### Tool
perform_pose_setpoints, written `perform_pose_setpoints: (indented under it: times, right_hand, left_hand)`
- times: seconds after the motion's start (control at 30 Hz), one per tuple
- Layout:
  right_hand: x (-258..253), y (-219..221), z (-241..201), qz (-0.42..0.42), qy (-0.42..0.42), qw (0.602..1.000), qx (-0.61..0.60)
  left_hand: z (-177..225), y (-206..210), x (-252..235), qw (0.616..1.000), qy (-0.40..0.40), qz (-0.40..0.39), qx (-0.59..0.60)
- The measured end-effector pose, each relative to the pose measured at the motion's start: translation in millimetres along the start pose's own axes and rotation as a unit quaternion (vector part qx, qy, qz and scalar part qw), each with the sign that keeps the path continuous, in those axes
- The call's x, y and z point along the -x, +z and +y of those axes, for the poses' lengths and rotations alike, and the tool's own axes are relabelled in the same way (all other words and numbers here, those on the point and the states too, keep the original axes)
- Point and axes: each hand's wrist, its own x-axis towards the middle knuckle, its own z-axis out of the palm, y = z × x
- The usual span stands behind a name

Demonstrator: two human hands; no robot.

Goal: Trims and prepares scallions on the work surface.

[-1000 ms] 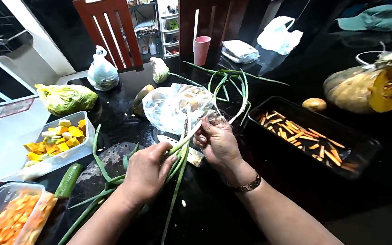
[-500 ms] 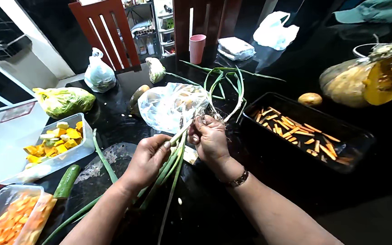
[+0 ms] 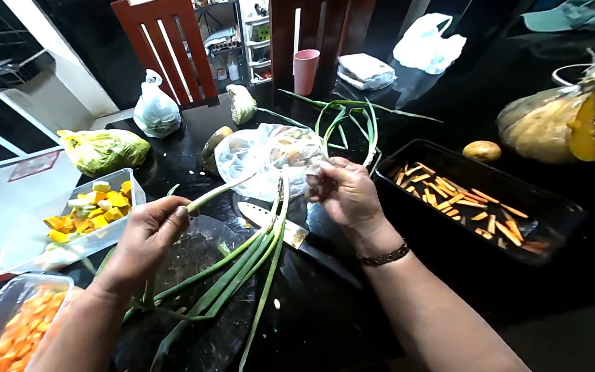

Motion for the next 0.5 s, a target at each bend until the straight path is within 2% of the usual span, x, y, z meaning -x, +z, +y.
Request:
perform_pose_setpoints:
  times: [0.1,0.2,0.27,0.4,0.5]
  right_hand:
    - [5,3,7,-0.064,0.006,0.998,-0.012]
    - [8,8,13,-0.025,0.026,0.998,-0.042]
    - [5,5,16,-0.036,0.032,0.998,-0.034]
    - [-1,-7,17,-0.171,0.028,0.982,0.074]
    - [2,-6,17,-0.269,-0.019,0.941,0.205]
  left_hand:
    - [6,12,0,1.000,0.012,-0.010,-0.018]
    - [13,21,0,0.990,0.076,-0.033,-0.116]
    - [17,24,2,0.970,0.126,-0.041,-0.204]
    - [28,28,3,0.924,0.221,-0.026,-0.310]
    - [32,30,3,0.903,0.259,-0.017,-0.342]
